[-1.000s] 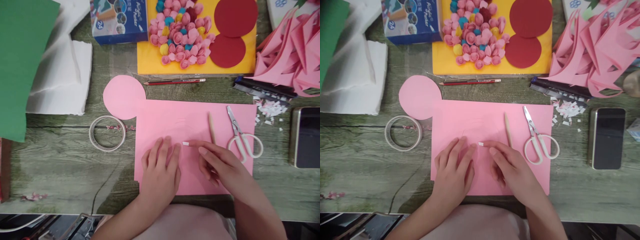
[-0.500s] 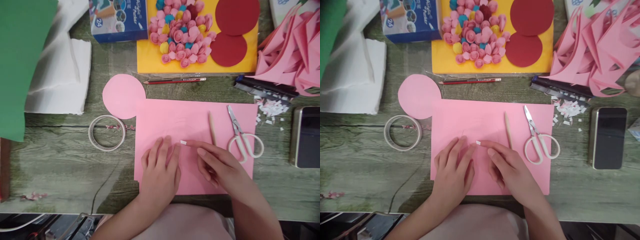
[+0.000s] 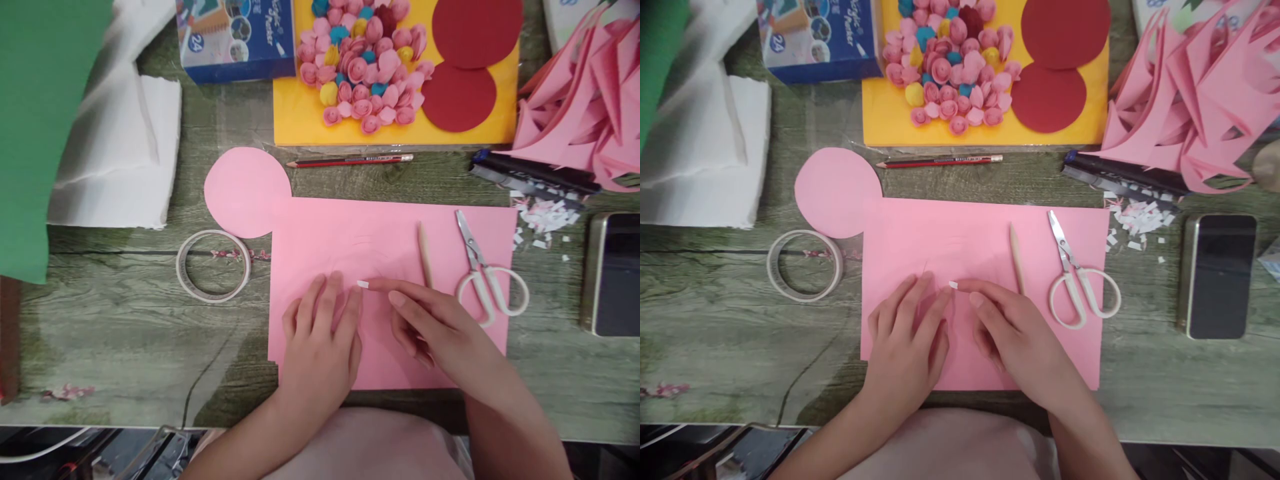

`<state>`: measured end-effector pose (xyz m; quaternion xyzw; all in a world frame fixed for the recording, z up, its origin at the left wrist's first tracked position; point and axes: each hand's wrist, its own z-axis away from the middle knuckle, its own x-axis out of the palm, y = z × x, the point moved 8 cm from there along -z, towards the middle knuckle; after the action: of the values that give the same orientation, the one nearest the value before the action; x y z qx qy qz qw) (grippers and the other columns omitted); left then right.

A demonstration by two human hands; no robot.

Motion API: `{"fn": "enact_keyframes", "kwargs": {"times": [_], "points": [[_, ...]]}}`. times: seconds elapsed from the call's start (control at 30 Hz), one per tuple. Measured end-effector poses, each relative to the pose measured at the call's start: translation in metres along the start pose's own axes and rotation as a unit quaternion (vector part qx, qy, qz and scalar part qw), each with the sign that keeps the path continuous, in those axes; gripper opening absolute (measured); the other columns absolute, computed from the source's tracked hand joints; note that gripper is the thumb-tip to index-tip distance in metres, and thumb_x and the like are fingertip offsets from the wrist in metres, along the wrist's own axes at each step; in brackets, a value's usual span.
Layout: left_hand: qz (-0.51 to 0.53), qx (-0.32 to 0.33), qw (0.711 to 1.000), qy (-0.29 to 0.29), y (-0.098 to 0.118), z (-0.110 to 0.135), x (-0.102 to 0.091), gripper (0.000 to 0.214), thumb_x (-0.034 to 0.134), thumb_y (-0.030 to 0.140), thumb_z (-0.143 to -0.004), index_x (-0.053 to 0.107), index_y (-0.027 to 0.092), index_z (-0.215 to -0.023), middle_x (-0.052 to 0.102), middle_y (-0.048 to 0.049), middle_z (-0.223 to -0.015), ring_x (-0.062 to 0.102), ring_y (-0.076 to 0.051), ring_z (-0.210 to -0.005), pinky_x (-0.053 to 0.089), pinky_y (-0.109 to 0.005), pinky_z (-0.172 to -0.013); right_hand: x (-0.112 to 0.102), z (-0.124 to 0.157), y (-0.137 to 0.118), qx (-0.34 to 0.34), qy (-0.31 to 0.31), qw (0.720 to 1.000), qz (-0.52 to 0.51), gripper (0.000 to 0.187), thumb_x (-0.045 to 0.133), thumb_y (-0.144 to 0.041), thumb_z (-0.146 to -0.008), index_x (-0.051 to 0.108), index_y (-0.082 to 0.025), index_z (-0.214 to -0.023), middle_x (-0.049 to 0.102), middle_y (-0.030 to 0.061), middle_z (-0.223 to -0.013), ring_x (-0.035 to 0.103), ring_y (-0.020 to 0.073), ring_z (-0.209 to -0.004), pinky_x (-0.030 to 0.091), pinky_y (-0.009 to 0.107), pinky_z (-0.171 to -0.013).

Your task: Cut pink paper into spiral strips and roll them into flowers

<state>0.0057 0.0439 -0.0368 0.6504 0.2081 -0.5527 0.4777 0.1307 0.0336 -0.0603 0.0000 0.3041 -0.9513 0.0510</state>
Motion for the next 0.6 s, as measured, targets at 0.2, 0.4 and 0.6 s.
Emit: {"fn": "enact_keyframes", "kwargs": {"times": [0.2, 0.4, 0.6], "points": [[-0.005, 0.002, 1.000, 0.000, 0.0003, -0.0002, -0.0001, 0.044, 0.052, 0.020, -0.084, 0.052, 0.019, -0.127, 0.047, -0.0136, -0.139, 0.038, -0.031, -0.127, 0.032, -0.044, -0.094, -0.0009, 0.0001, -0.0047, -0.023, 0.020, 0.998, 0.060, 0.042, 0.038, -0.037, -0.094, 0.054, -0.014, -0.126, 0.042, -0.0068, -0.048, 0.038, 0.0091, -0.043, 0.029, 0.021, -0.039], [-0.004, -0.002, 1.000, 0.003, -0.0004, -0.0002, -0.0004, 0.043, 0.052, 0.022, -0.084, 0.053, 0.019, -0.127, 0.047, -0.0132, -0.138, 0.038, -0.030, -0.128, 0.032, -0.044, -0.095, -0.0022, -0.0007, -0.0051, -0.037, 0.030, 0.995, 0.082, 0.039, 0.038, -0.035, -0.094, 0.056, -0.017, -0.123, 0.042, -0.0063, -0.048, 0.040, 0.0094, -0.044, 0.030, 0.021, -0.040], [-0.003, 0.000, 1.000, 0.003, -0.0001, 0.0000, -0.0008, 0.044, 0.052, 0.021, -0.084, 0.052, 0.019, -0.128, 0.047, -0.0134, -0.138, 0.038, -0.031, -0.127, 0.032, -0.044, -0.094, -0.0031, -0.0005, -0.0060, -0.041, 0.037, 0.994, 0.093, 0.038, 0.038, -0.036, -0.094, 0.057, -0.018, -0.122, 0.044, -0.0058, -0.049, 0.042, 0.0098, -0.045, 0.030, 0.021, -0.040]]}}
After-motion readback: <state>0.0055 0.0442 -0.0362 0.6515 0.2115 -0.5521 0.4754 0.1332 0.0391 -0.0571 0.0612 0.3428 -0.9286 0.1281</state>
